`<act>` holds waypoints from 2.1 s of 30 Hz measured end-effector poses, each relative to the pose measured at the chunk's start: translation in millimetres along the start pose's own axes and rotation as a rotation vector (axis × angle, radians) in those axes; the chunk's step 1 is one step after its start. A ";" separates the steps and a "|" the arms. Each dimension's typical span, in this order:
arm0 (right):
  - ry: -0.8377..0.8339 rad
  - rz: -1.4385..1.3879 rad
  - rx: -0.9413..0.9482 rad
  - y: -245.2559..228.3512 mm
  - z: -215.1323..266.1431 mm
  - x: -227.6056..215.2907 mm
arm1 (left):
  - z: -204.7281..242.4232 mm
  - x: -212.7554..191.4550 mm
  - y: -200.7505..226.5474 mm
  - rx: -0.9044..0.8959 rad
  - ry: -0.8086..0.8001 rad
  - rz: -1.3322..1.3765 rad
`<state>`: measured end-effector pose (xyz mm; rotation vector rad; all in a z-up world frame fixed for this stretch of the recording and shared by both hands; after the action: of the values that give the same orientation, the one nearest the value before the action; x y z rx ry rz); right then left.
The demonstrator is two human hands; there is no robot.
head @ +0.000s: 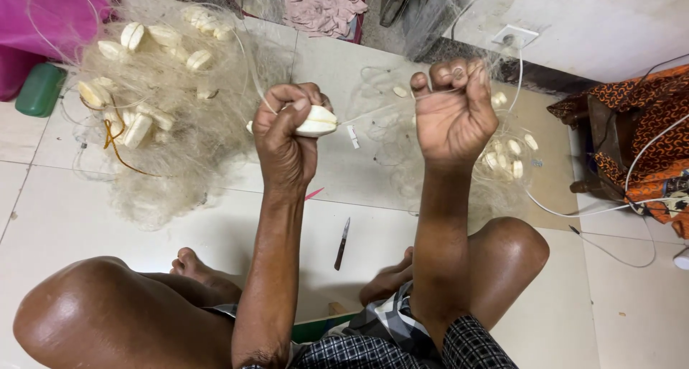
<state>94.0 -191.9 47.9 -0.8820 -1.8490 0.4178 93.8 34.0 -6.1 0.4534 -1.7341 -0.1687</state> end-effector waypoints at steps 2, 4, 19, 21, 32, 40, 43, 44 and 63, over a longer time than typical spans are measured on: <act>0.004 -0.009 0.012 -3.0 -7.3 -13.1 | -3.1 -6.3 6.6 0.032 0.014 -0.026; 0.007 -0.019 0.030 -8.1 -12.7 -28.9 | -2.9 -10.0 12.8 0.066 0.033 -0.054; 0.156 0.220 0.100 27.6 -26.2 -75.6 | 0.6 -18.2 36.2 0.221 0.089 -0.023; 0.143 0.150 0.207 67.4 -2.7 -84.7 | -0.8 -22.4 38.7 0.249 0.081 -0.026; 0.357 1.594 1.311 242.6 327.8 -278.8 | 3.8 -26.2 34.2 0.311 0.106 -0.149; 0.399 1.991 0.972 264.7 371.6 -316.5 | 10.7 -24.8 10.8 0.289 0.153 -0.170; 0.325 2.002 1.075 261.4 372.3 -309.4 | 16.0 -15.6 6.3 0.236 0.145 -0.178; 0.354 1.967 1.103 260.3 373.4 -308.0 | 16.9 -11.1 4.9 0.214 0.129 -0.190; 0.211 0.082 0.306 79.1 98.3 -46.2 | 27.6 28.5 -36.6 0.046 0.065 -0.028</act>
<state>47.3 -162.5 -74.6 -0.7619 -1.5106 0.6164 70.5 -14.2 0.9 0.5124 -1.6714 -0.1330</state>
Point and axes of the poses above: each hand's wrist, its own z-axis away from the middle knuckle, its own x-axis out of the palm, y = z × x, the point moved 8 cm from there along -z, towards the middle knuckle, and after that the axes turned 2 degrees about z, right-handed, at the moved point
